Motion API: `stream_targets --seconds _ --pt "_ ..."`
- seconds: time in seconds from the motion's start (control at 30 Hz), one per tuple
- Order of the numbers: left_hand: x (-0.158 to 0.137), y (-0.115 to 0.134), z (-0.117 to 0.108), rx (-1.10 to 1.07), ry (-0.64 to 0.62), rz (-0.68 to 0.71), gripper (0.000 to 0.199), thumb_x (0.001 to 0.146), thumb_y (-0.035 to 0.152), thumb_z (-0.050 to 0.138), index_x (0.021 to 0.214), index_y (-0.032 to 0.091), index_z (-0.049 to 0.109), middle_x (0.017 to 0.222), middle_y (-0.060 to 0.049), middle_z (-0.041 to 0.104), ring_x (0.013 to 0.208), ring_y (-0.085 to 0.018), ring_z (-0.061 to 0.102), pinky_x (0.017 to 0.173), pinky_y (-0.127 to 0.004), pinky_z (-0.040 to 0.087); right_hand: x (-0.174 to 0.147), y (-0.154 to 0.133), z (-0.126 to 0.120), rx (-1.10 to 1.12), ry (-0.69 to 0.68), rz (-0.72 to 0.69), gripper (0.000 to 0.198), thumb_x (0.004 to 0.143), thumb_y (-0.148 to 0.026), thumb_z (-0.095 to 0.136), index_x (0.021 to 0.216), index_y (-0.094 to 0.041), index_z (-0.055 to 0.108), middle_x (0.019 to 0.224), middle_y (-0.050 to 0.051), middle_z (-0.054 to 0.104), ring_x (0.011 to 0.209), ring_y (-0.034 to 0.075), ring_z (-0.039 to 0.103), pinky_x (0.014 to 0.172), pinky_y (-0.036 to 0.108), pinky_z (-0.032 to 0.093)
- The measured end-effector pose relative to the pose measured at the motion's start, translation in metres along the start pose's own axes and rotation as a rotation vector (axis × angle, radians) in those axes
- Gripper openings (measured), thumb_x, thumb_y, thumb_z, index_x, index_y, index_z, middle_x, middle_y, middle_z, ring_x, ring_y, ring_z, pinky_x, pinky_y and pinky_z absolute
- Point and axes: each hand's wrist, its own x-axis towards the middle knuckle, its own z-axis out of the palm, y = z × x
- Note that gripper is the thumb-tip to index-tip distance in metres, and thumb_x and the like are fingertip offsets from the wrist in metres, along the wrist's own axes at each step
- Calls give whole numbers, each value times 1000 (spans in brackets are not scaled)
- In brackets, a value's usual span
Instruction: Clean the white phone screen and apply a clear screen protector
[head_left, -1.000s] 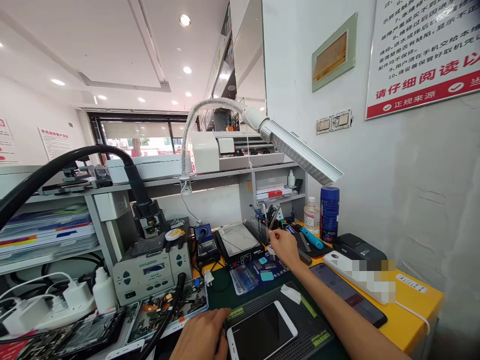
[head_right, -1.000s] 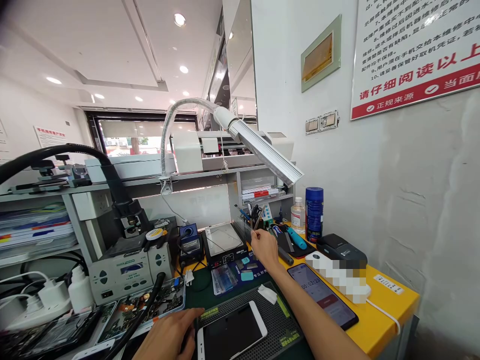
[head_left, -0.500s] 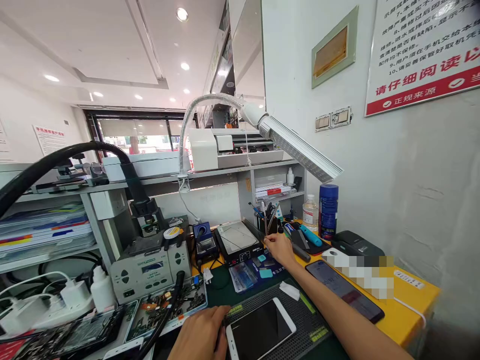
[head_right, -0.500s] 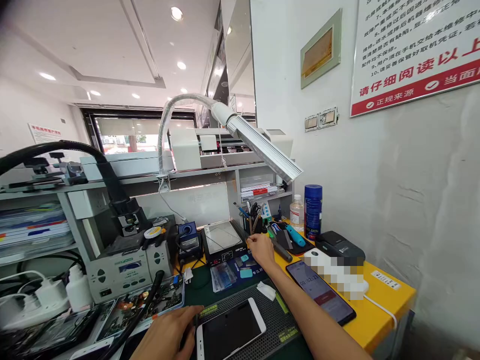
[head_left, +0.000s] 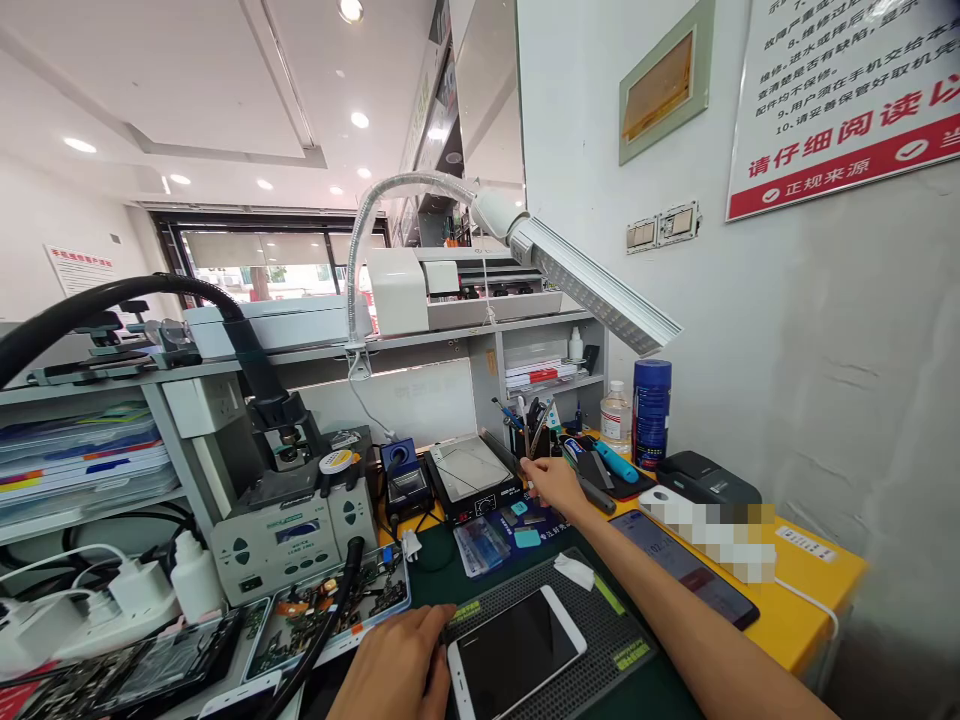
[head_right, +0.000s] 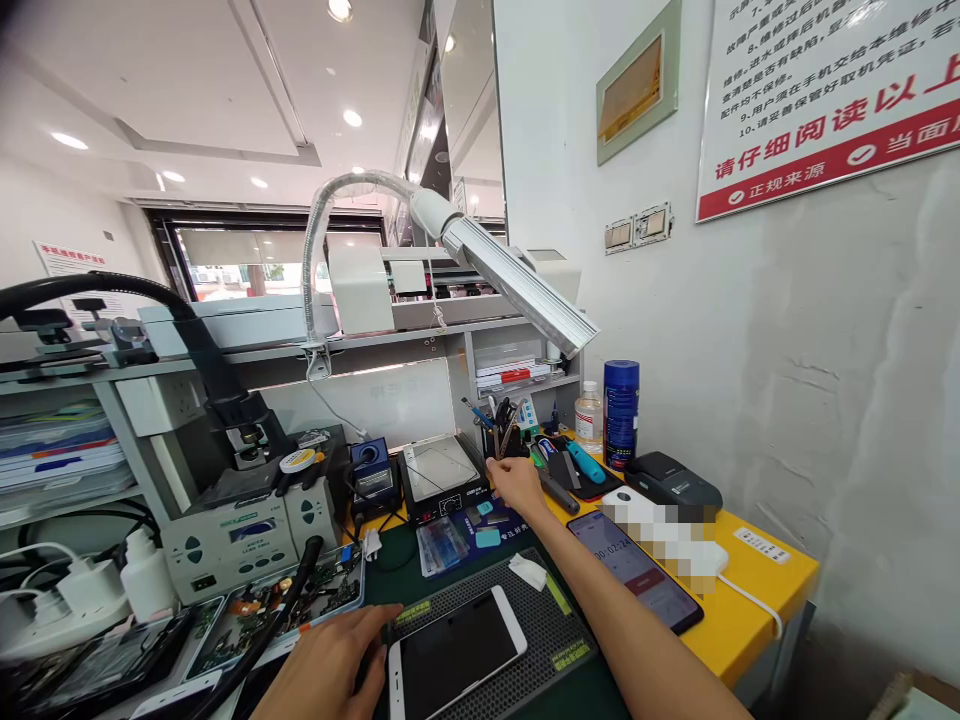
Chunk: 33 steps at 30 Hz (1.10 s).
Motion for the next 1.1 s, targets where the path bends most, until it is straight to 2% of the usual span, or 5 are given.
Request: stream_targets --seconds 0.13,0.23,0.37,0.67,1.1 --pt "-2 4 -3 5 0 -1 46 90 16 38 131 19 59 122 -11 68 111 -28 64 95 -41 50 7 2 1 73 -64 98 31 98 -43 52 100 -14 64 90 4 67 67 12 63 60 27 54" --pt "-2 4 -3 15 1 5 46 90 16 38 131 18 58 122 -12 68 111 -29 64 95 -43 50 10 4 1 84 -82 127 28 98 -39 54 107 -14 62 98 5 66 75 14 64 65 29 56" --pt "-1 5 -2 26 2 -2 45 90 16 38 130 18 58 122 -12 67 112 -29 63 96 -45 49 9 3 -1 25 -45 90 28 98 -40 54 103 -14 63 95 4 66 75 14 64 68 31 56" --pt "-2 7 -6 28 -9 2 45 90 18 39 131 22 57 121 -10 68 111 -27 64 92 -39 51 3 -5 -8 -102 43 -58 33 98 -42 51 88 -15 66 69 -1 65 65 14 64 75 34 53" --pt "-3 5 -2 -23 34 15 44 89 18 39 128 19 60 117 -12 69 107 -28 65 92 -41 50 13 7 -6 19 -35 38 28 98 -39 53 101 -14 63 86 2 65 65 11 62 61 27 54"
